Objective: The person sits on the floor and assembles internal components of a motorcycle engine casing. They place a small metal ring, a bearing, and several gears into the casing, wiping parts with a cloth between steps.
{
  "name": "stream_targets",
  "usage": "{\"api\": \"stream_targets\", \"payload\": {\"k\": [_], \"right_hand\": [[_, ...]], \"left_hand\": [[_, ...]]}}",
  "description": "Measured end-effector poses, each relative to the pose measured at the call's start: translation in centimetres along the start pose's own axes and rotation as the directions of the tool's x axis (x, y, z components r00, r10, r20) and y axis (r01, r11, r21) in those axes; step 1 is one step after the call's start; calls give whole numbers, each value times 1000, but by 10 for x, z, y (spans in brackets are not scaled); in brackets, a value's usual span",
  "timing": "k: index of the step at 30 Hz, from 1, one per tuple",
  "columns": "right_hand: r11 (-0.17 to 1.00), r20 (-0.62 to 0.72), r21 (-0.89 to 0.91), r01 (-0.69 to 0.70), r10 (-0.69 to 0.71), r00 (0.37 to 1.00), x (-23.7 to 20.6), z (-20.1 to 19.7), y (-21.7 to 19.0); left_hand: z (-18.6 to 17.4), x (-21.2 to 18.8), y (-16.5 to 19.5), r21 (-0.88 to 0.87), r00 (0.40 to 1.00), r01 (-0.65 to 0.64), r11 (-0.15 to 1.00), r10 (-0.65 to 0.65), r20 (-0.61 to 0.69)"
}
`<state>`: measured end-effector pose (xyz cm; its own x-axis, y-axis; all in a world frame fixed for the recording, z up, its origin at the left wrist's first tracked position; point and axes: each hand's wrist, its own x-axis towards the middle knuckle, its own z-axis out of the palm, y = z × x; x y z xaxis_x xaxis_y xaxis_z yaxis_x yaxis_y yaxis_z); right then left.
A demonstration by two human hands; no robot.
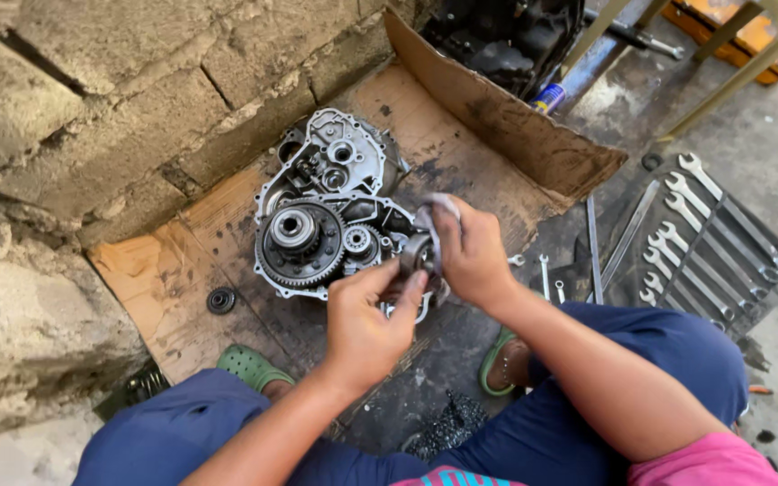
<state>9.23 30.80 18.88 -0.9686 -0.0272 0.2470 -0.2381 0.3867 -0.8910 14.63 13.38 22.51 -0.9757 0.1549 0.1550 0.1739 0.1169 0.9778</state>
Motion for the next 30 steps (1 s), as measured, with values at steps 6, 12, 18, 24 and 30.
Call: {"api": "stream_targets", "payload": {"k": [6,12,18,24,30], "right_hand": [[513,265,696,-502,466,844,23,-21,7],[993,142,50,111,-117,983,-3,-25,-16],[972,97,212,-98,78,992,0,-13,-13],[935,251,239,-263,202,947,-4,-29,-16],[878,-32,474,73,-66,997,-26,-34,-24]], "left_hand": [[-6,21,-10,-314,980,178,933,-138,147],[-2,25,-16,-413,976,213,885,-207,62],[5,22,-24,-423,969,247,872,-223,105],[-4,24,-44,-497,965,258,829,-194,177],[29,26,-78,-550,648,734,397,-652,394]]}}
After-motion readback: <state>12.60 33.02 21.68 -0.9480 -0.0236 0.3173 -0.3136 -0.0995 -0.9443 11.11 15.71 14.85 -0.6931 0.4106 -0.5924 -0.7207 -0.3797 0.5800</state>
